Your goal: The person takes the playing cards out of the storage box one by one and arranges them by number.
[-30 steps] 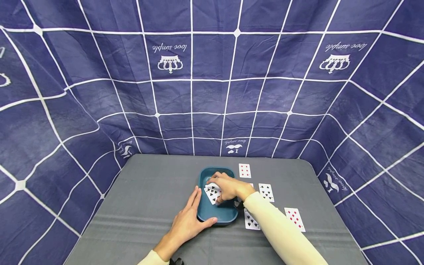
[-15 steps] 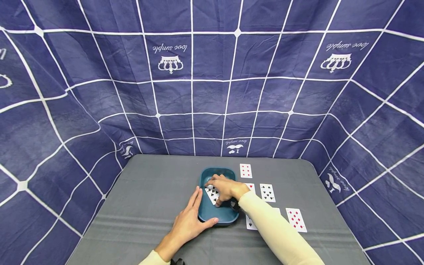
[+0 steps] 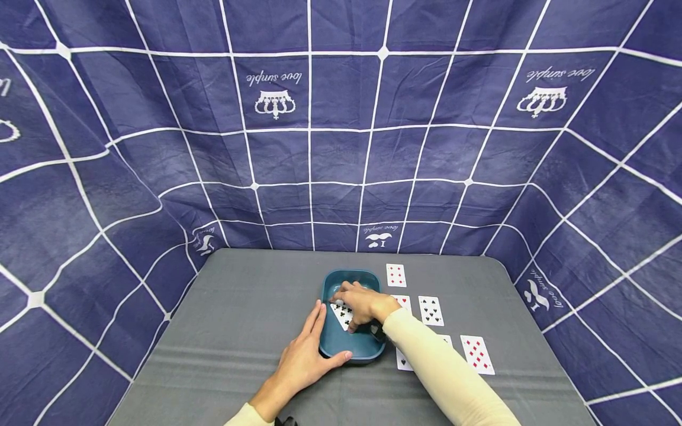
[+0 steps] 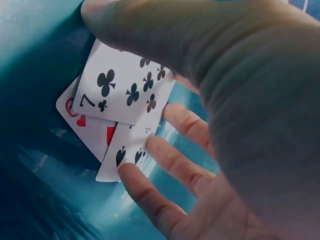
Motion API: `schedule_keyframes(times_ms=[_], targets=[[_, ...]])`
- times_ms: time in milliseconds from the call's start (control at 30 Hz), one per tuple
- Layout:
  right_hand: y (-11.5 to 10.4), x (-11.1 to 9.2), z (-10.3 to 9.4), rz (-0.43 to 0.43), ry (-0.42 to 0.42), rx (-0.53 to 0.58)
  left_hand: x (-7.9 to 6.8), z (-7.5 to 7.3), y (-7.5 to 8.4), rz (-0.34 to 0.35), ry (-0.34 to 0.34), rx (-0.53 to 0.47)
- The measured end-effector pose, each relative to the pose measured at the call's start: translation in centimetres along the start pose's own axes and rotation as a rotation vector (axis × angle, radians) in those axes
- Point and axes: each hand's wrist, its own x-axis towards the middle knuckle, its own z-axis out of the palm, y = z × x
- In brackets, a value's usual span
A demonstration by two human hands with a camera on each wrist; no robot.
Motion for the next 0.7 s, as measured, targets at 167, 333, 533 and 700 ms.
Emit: schedule_keyframes(times_ms=[167,333,533,700], targets=[[0.13,0.13,0.16,-0.004,0.007,-0.010,-0.02,0.01,0.00,0.004,0.004,0.007],[0.25,0.25,0.25,-0.009,0.003,-0.024,0.01,0.03,-0.04,0.002,0.008,0.018],[0.25,0.25,0.21,-0.024,0.004,-0.049,0.00,0.03,-0.03,0.004,0.008,0.017],[0.22,0.13,0.22,-0.037,0.012,-0.062,0.00,0.04,-0.03,0.007,0.006,0.012]])
